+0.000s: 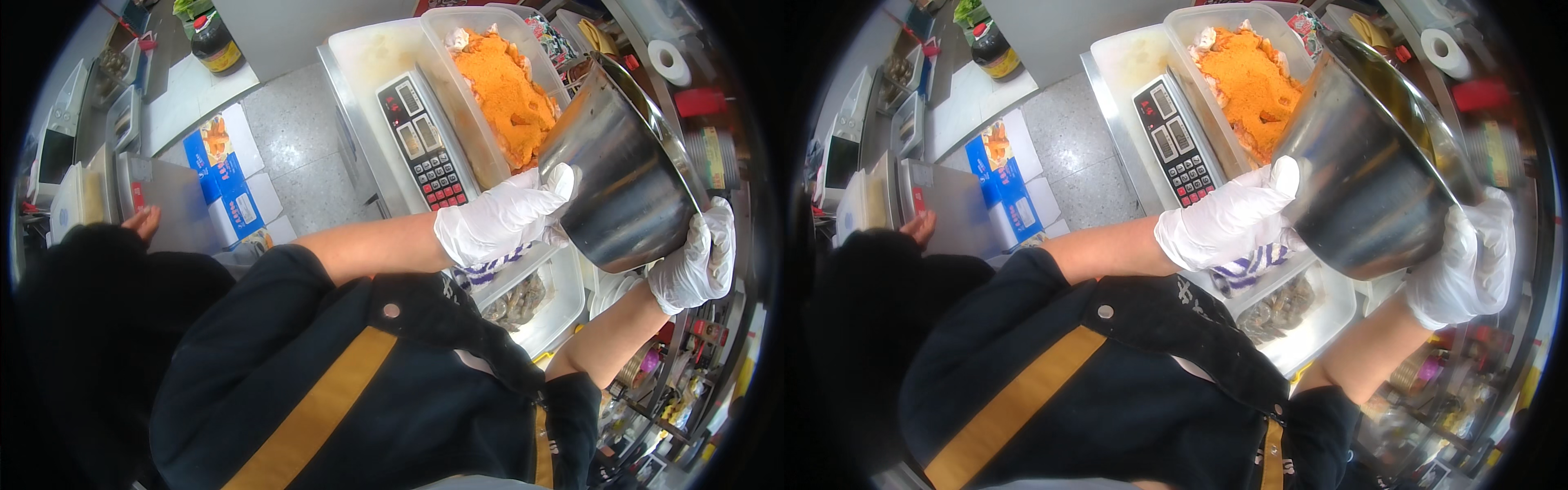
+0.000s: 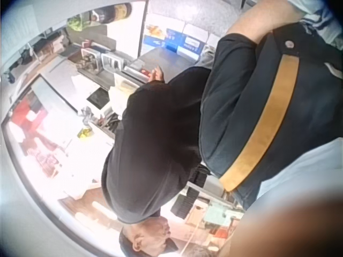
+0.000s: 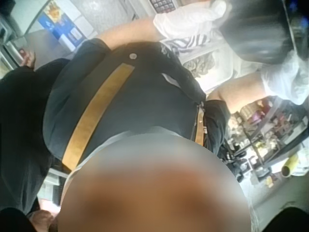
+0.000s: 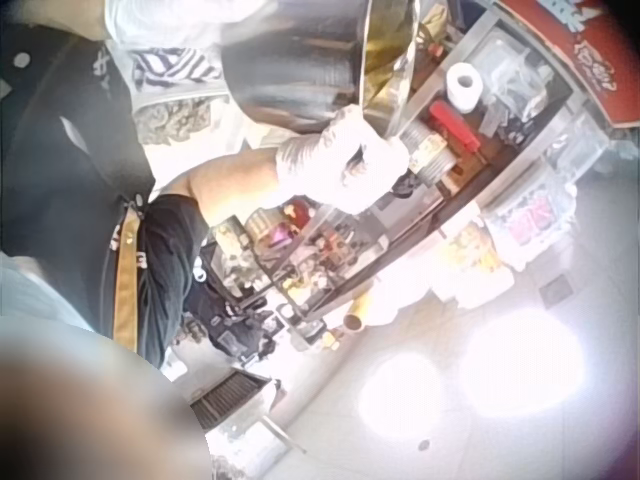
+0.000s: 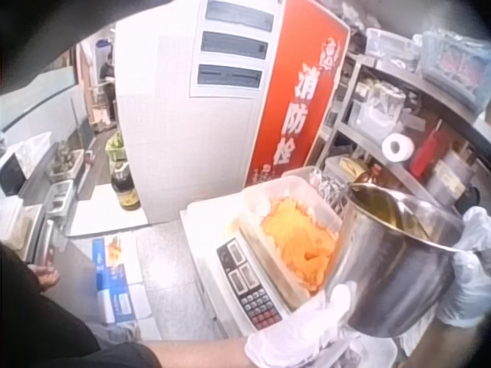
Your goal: The person handles a foil pouch, places it on a digital scale, and uses scissors to cut it open. They then pour a liquid from a metal container into a tray of orange food items and move the tray to a prep area. The person also wipes the counter with a cloth.
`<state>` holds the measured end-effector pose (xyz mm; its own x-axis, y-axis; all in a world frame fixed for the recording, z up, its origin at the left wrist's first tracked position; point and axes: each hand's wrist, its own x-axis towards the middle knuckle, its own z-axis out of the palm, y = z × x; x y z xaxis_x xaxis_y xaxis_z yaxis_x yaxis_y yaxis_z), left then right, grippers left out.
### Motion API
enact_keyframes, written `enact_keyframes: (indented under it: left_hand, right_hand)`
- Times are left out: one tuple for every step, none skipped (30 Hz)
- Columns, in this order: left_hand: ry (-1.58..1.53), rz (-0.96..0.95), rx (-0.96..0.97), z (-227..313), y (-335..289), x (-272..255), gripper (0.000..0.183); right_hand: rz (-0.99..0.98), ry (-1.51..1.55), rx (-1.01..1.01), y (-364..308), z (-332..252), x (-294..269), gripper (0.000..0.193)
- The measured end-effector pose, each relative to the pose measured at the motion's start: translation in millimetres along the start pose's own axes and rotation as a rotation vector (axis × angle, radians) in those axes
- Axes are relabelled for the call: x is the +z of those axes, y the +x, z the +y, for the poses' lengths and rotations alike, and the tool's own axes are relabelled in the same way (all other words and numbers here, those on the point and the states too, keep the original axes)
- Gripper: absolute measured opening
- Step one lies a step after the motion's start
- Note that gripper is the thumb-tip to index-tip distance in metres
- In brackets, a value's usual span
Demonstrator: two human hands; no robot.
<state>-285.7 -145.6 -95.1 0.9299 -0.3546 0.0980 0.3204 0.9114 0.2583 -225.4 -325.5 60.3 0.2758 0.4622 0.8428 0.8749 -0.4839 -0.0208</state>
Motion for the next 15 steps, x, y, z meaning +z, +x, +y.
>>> enact_keyframes:
  left_hand:
    - [0.031,-0.017,0.01,0.3,-0.1,-0.3,0.027]
    - [0.065,-0.003,0.013,0.5,0.4,-0.3,0.028]
    - [0.059,-0.047,0.018,0.9,0.8,-0.5,0.028]
    - [0.054,-0.048,0.014,1.3,0.2,-0.4,0.029]
    - [0.05,-0.048,-0.004,1.6,-0.2,-0.1,0.029]
    - [0.028,-0.061,-0.023,2.1,-1.3,0.1,0.028]
    - [0.047,-0.041,-0.033,2.6,-1.7,0.6,0.028]
    - [0.058,-0.04,-0.042,2.9,-2.2,0.9,0.028]
    - [0.056,-0.04,-0.037,3.0,-2.2,1.4,0.028]
    - [0.036,-0.048,-0.037,3.0,-2.0,2.0,0.029]
    - [0.012,-0.056,-0.036,2.7,-1.7,2.5,0.029]
    - [-0.013,-0.066,-0.025,2.4,-1.2,3.2,0.028]
    - [-0.035,-0.07,-0.024,2.0,-0.9,3.7,0.028]
    - [-0.018,-0.066,-0.031,1.8,-0.5,4.2,0.027]
    - [0.002,-0.056,-0.049,1.6,-0.4,4.6,0.025]
  right_hand:
    - [0.009,0.028,0.06,0.7,-1.3,0.3,0.009]
    - [0.027,0.041,0.064,1.6,-2.8,1.1,0.008]
    - [0.03,0.036,0.074,3.0,-4.4,1.9,0.008]
    - [0.042,0.012,0.066,4.3,-6.3,3.0,0.008]
    - [0.05,0.023,0.056,6.3,-8.0,3.4,0.009]
    - [0.039,0.016,0.048,7.6,-9.8,4.1,0.009]
    - [0.032,-0.006,0.029,9.5,-11.0,4.0,0.01]
    - [0.041,-0.024,0.028,10.4,-12.1,4.3,0.011]
    - [0.046,-0.012,0.041,11.9,-12.5,3.8,0.011]
    - [0.038,-0.015,0.031,12.8,-12.9,3.2,0.011]
    - [0.027,-0.031,0.005,13.7,-12.9,2.4,0.011]
    - [0.031,-0.025,0.012,14.6,-12.7,1.4,0.011]
    - [0.032,-0.032,0.004,15.4,-12.6,0.5,0.011]
    - [0.008,-0.054,-0.033,16.3,-12.4,-0.3,0.012]
    - [0.018,-0.037,-0.005,17.4,-12.3,-1.0,0.012]
